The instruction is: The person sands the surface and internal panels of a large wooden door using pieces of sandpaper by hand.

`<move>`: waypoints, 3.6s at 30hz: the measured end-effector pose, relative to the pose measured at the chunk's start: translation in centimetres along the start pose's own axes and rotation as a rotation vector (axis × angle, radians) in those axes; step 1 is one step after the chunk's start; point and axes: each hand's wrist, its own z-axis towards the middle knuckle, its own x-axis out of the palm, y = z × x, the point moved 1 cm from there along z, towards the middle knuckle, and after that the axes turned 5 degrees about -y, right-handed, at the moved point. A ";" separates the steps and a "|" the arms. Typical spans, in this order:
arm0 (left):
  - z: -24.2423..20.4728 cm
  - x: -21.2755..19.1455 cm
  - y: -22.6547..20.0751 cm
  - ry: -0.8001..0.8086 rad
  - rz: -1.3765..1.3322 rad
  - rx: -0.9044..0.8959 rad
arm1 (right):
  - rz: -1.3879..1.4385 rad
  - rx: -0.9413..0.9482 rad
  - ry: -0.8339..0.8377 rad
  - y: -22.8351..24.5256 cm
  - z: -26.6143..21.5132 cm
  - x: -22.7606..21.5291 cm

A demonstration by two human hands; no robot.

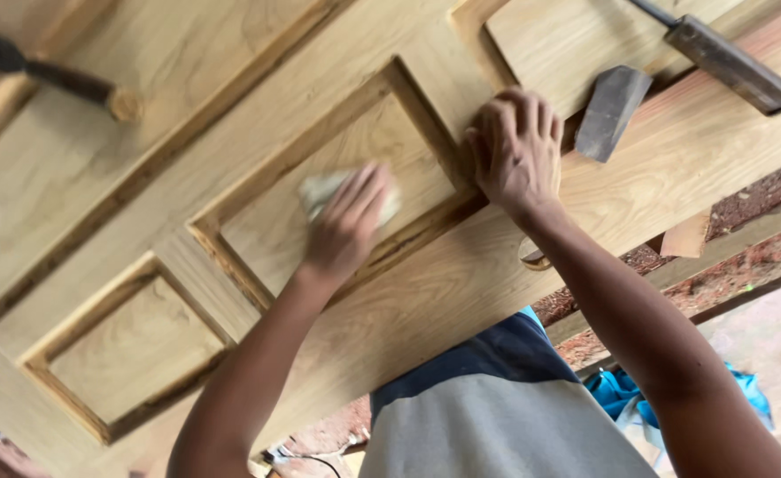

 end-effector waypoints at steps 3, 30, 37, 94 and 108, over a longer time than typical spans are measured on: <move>4.6 2.9 -0.3 0.084 -0.139 -0.042 | 0.017 0.077 0.017 1.0 1.1 -0.7; -1.2 -0.1 -2.1 0.144 -0.062 -0.038 | 0.015 0.153 0.067 0.7 0.7 -0.1; 3.4 3.5 -3.6 0.071 -0.036 -0.047 | 0.014 0.160 0.095 0.8 0.6 0.0; 3.5 2.2 -4.8 0.190 -0.041 -0.084 | 0.018 0.160 0.105 0.8 0.8 0.1; 2.7 3.6 -3.5 0.279 0.191 0.048 | 0.005 0.164 0.083 0.7 0.8 -0.1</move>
